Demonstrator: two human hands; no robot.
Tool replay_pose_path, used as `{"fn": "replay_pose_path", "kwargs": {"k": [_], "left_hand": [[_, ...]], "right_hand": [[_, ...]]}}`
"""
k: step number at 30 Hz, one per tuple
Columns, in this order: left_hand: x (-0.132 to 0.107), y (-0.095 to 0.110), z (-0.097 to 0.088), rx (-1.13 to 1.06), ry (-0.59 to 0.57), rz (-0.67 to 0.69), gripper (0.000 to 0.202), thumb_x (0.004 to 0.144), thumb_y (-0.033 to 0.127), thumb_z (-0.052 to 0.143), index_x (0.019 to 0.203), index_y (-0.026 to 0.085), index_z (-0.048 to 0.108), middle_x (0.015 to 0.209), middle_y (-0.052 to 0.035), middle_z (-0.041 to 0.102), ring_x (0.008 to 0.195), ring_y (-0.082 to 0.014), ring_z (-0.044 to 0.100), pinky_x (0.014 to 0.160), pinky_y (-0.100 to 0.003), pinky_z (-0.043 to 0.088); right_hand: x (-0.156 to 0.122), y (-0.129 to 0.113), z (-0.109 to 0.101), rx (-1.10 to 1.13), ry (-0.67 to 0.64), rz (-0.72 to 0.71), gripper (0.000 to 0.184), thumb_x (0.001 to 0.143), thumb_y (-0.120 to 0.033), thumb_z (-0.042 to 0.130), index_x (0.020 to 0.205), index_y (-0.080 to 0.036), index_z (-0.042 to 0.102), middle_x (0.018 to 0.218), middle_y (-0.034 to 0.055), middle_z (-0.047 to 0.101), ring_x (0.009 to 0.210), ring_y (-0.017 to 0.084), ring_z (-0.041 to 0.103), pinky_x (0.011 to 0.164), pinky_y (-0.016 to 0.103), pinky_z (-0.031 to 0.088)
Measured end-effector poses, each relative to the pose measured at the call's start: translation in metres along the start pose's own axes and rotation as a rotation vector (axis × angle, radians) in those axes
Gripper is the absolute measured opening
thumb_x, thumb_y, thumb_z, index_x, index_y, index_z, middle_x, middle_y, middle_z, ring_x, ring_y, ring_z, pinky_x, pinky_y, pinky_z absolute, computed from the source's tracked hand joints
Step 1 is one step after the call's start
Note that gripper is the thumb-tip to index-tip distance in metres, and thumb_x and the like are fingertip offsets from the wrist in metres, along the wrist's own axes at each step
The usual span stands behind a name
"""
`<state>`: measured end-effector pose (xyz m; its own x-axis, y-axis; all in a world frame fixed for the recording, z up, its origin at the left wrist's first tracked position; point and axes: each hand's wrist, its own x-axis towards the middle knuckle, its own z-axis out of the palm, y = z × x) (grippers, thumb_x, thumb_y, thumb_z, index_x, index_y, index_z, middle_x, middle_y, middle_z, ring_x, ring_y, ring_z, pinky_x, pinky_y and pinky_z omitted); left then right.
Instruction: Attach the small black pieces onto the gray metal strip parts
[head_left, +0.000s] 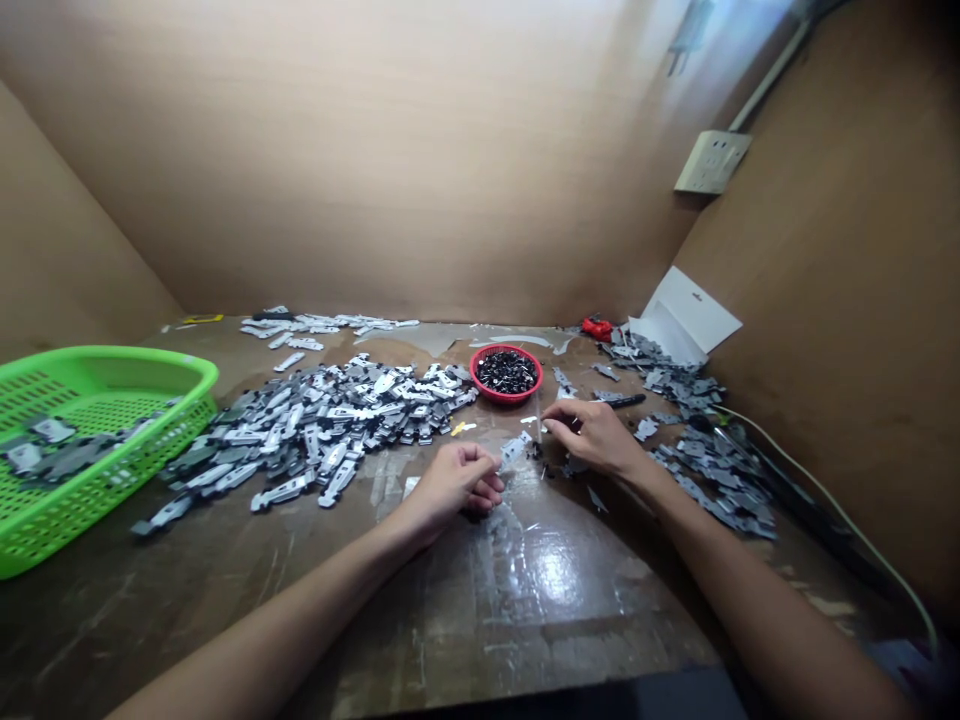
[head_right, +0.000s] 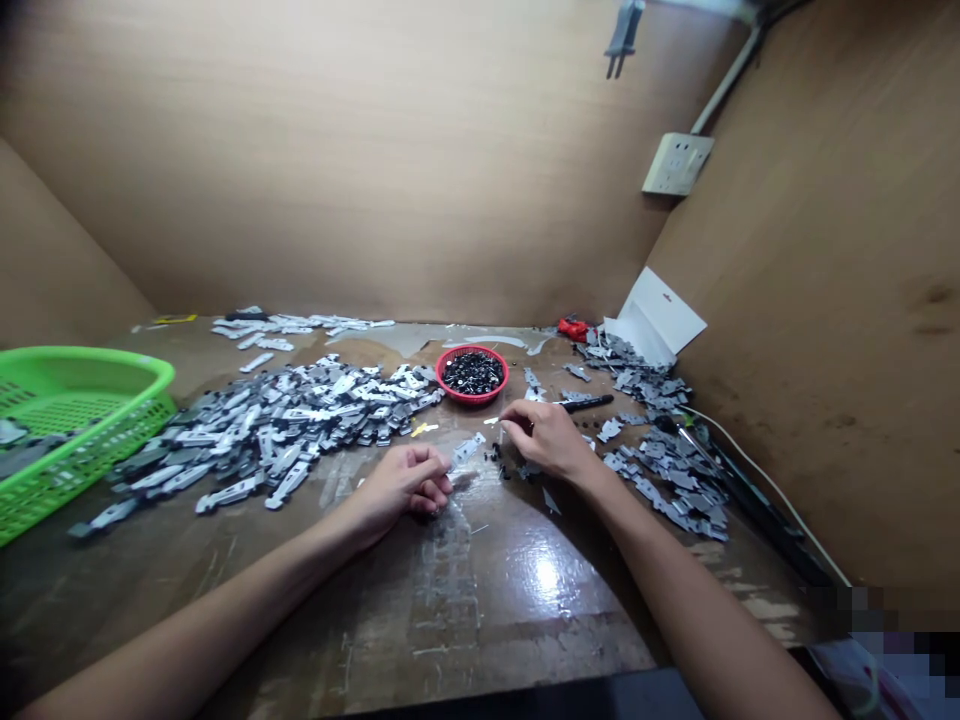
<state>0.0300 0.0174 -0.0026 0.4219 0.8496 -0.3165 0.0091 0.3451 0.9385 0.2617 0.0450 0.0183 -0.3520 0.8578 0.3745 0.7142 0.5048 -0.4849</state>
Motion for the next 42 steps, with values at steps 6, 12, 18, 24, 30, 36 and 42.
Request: {"fn": "replay_pose_path", "kwargs": {"k": [6, 12, 18, 24, 30, 36, 42], "left_hand": [[0.003, -0.006, -0.003, 0.018, -0.038, 0.006, 0.030, 0.072, 0.043, 0.059, 0.074, 0.013, 0.053, 0.068, -0.0067, 0.064, 0.053, -0.0102, 0.059, 0.048, -0.019, 0.044], [0.001, -0.001, 0.001, 0.051, -0.009, -0.019, 0.031, 0.069, 0.043, 0.062, 0.071, 0.013, 0.053, 0.063, -0.0053, 0.063, 0.050, -0.0110, 0.059, 0.046, -0.019, 0.043], [0.002, -0.001, 0.001, 0.038, -0.005, -0.025, 0.031, 0.069, 0.043, 0.063, 0.071, 0.013, 0.053, 0.063, -0.0048, 0.063, 0.050, -0.0108, 0.059, 0.045, -0.019, 0.043], [0.003, -0.005, 0.000, 0.035, -0.020, -0.020, 0.030, 0.070, 0.041, 0.062, 0.073, 0.012, 0.054, 0.064, -0.0053, 0.064, 0.051, -0.0104, 0.059, 0.046, -0.018, 0.043], [0.003, -0.004, 0.000, 0.055, -0.007, -0.020, 0.029, 0.071, 0.041, 0.061, 0.072, 0.012, 0.055, 0.063, -0.0050, 0.064, 0.048, -0.0097, 0.058, 0.044, -0.018, 0.041], [0.003, -0.004, -0.002, 0.051, -0.008, -0.019, 0.031, 0.070, 0.043, 0.061, 0.070, 0.013, 0.055, 0.063, -0.0055, 0.064, 0.050, -0.0100, 0.058, 0.046, -0.018, 0.042], [0.001, 0.003, 0.001, 0.050, 0.006, -0.046, 0.031, 0.067, 0.043, 0.063, 0.067, 0.013, 0.052, 0.060, -0.0038, 0.062, 0.047, -0.0098, 0.056, 0.045, -0.019, 0.041]], "right_hand": [[0.001, -0.008, 0.002, 0.121, 0.025, 0.040, 0.014, 0.079, -0.027, 0.054, 0.079, -0.017, 0.065, 0.077, 0.0028, 0.064, 0.069, 0.014, 0.056, 0.065, 0.025, 0.042], [0.002, -0.009, 0.007, 0.394, -0.101, 0.079, 0.016, 0.075, -0.029, 0.059, 0.083, -0.017, 0.066, 0.086, 0.0043, 0.062, 0.075, 0.015, 0.057, 0.069, 0.027, 0.044], [0.002, -0.007, 0.008, 0.465, -0.222, 0.003, 0.012, 0.073, -0.026, 0.064, 0.080, -0.018, 0.069, 0.088, 0.0048, 0.059, 0.085, 0.017, 0.056, 0.078, 0.031, 0.044], [0.001, -0.005, 0.005, 0.426, -0.281, -0.066, 0.011, 0.077, -0.022, 0.061, 0.082, -0.020, 0.070, 0.096, 0.0049, 0.057, 0.089, 0.015, 0.055, 0.082, 0.031, 0.042], [0.002, -0.006, 0.008, 0.417, -0.291, -0.050, 0.011, 0.075, -0.023, 0.062, 0.082, -0.020, 0.069, 0.097, 0.0046, 0.058, 0.090, 0.016, 0.056, 0.083, 0.031, 0.042], [0.006, 0.005, -0.013, 0.342, -0.159, 0.069, 0.018, 0.076, -0.030, 0.058, 0.085, -0.018, 0.067, 0.094, 0.0056, 0.062, 0.085, 0.017, 0.058, 0.075, 0.028, 0.045], [0.005, 0.052, -0.030, -0.230, 0.129, 0.377, 0.020, 0.077, -0.029, 0.052, 0.083, -0.021, 0.069, 0.085, 0.0035, 0.068, 0.077, 0.019, 0.060, 0.072, 0.029, 0.043]]}}
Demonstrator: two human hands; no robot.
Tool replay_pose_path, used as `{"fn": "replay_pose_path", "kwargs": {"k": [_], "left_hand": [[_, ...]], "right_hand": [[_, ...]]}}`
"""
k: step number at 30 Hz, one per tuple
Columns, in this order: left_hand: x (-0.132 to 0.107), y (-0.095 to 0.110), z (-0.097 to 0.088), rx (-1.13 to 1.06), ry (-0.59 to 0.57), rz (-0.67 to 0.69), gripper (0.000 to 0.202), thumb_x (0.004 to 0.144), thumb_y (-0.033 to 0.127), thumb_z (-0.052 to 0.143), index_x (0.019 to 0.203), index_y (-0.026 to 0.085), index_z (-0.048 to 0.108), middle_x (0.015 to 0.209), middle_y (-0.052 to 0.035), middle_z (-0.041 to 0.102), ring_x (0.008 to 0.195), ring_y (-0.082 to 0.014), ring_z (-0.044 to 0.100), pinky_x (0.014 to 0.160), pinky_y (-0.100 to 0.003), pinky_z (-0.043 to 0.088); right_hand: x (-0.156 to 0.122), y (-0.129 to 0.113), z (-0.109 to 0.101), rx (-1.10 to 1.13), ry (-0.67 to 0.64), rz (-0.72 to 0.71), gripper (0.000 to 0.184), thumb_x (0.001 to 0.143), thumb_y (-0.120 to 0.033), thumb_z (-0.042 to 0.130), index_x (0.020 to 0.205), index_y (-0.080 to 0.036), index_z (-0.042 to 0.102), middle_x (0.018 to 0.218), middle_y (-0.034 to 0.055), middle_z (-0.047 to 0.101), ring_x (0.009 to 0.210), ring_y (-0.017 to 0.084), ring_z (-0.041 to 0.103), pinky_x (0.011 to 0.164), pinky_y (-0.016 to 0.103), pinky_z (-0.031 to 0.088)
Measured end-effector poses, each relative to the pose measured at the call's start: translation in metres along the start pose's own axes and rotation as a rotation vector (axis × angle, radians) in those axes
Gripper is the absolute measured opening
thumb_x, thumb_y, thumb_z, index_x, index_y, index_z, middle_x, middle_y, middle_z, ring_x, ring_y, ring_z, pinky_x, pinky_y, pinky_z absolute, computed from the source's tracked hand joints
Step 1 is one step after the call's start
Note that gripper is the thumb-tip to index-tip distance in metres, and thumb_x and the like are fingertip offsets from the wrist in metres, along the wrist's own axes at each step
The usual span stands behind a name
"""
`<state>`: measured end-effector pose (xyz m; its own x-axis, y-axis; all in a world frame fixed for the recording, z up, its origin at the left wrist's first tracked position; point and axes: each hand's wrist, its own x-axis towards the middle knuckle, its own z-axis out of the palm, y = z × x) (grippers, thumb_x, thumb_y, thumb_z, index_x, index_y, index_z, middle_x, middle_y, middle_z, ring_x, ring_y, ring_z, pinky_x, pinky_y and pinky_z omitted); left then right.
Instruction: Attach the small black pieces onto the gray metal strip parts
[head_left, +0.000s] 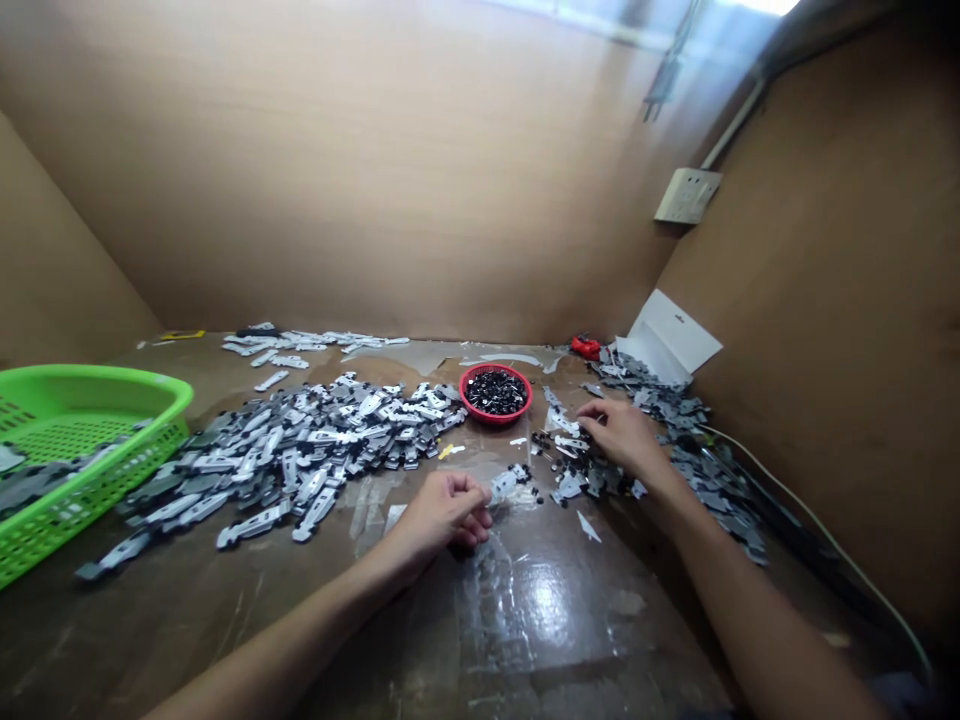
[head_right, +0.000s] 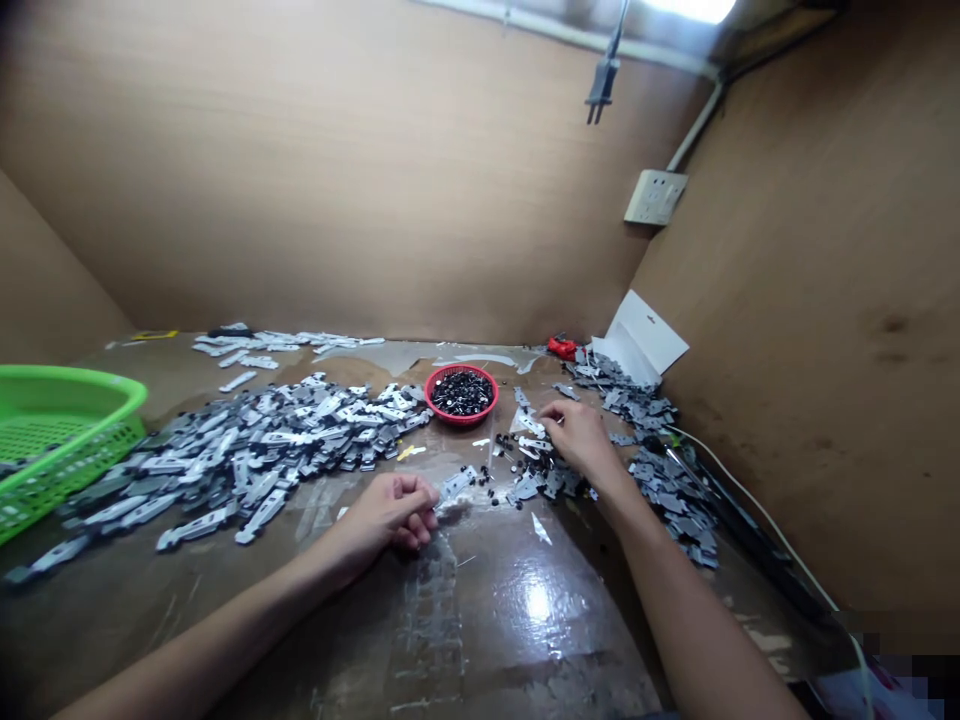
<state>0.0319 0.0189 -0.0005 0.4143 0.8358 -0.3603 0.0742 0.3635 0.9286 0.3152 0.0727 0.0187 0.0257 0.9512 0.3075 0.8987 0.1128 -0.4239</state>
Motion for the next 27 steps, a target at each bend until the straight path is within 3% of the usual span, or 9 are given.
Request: {"fn": "replay_pose_path", "kwargs": {"k": [4, 7, 14, 19, 21, 24, 27], "left_hand": [[0.000, 0.003, 0.002, 0.000, -0.002, -0.010, 0.031, 0.067, 0.042, 0.063, 0.066, 0.014, 0.052, 0.059, -0.0030, 0.062, 0.046, -0.0098, 0.056, 0.044, -0.019, 0.040], [0.001, 0.002, 0.002, 0.007, 0.001, -0.010, 0.030, 0.068, 0.042, 0.062, 0.067, 0.014, 0.051, 0.059, -0.0031, 0.061, 0.046, -0.0097, 0.055, 0.043, -0.019, 0.039], [0.000, 0.003, 0.002, 0.009, 0.016, -0.017, 0.032, 0.066, 0.044, 0.063, 0.066, 0.014, 0.052, 0.060, -0.0035, 0.062, 0.047, -0.0102, 0.056, 0.043, -0.018, 0.040], [0.002, -0.001, 0.000, 0.021, 0.026, -0.023, 0.032, 0.066, 0.044, 0.063, 0.067, 0.014, 0.052, 0.060, -0.0041, 0.062, 0.047, -0.0108, 0.057, 0.042, -0.019, 0.040], [0.004, -0.005, -0.001, 0.018, 0.016, -0.007, 0.032, 0.068, 0.044, 0.061, 0.069, 0.014, 0.052, 0.061, -0.0045, 0.063, 0.047, -0.0110, 0.057, 0.043, -0.019, 0.040], [0.005, -0.007, -0.002, 0.014, 0.013, 0.010, 0.030, 0.071, 0.042, 0.059, 0.070, 0.014, 0.053, 0.063, -0.0047, 0.063, 0.049, -0.0108, 0.058, 0.043, -0.019, 0.041], [0.004, -0.003, -0.002, 0.021, 0.027, -0.007, 0.028, 0.072, 0.040, 0.059, 0.069, 0.013, 0.052, 0.062, -0.0046, 0.063, 0.048, -0.0106, 0.057, 0.043, -0.018, 0.041]], "right_hand": [[0.001, 0.009, 0.010, -0.140, -0.200, -0.090, 0.020, 0.076, -0.028, 0.054, 0.087, -0.024, 0.070, 0.087, 0.0039, 0.067, 0.082, 0.019, 0.060, 0.073, 0.026, 0.042], [-0.002, 0.005, 0.015, -0.181, -0.241, -0.145, 0.020, 0.077, -0.029, 0.054, 0.088, -0.024, 0.070, 0.087, 0.0051, 0.066, 0.083, 0.018, 0.059, 0.073, 0.026, 0.041], [-0.004, -0.004, 0.010, -0.090, -0.218, -0.124, 0.011, 0.074, -0.025, 0.057, 0.077, -0.020, 0.066, 0.079, 0.0041, 0.065, 0.079, 0.018, 0.057, 0.071, 0.026, 0.041], [-0.011, -0.027, -0.001, 0.235, -0.030, -0.209, 0.026, 0.082, -0.025, 0.047, 0.105, -0.021, 0.059, 0.090, 0.0043, 0.063, 0.080, 0.017, 0.056, 0.074, 0.028, 0.042], [-0.014, -0.037, -0.002, 0.355, -0.038, -0.194, 0.026, 0.083, -0.028, 0.046, 0.106, -0.021, 0.058, 0.089, 0.0040, 0.062, 0.077, 0.016, 0.056, 0.071, 0.027, 0.043], [-0.018, -0.041, -0.002, 0.458, -0.195, -0.118, 0.023, 0.080, -0.032, 0.052, 0.097, -0.018, 0.059, 0.080, 0.0031, 0.061, 0.068, 0.014, 0.054, 0.061, 0.025, 0.042], [-0.019, -0.033, -0.006, 0.538, -0.517, -0.072, 0.023, 0.076, -0.034, 0.057, 0.092, -0.017, 0.059, 0.071, 0.0012, 0.058, 0.060, 0.013, 0.052, 0.052, 0.023, 0.040]]}}
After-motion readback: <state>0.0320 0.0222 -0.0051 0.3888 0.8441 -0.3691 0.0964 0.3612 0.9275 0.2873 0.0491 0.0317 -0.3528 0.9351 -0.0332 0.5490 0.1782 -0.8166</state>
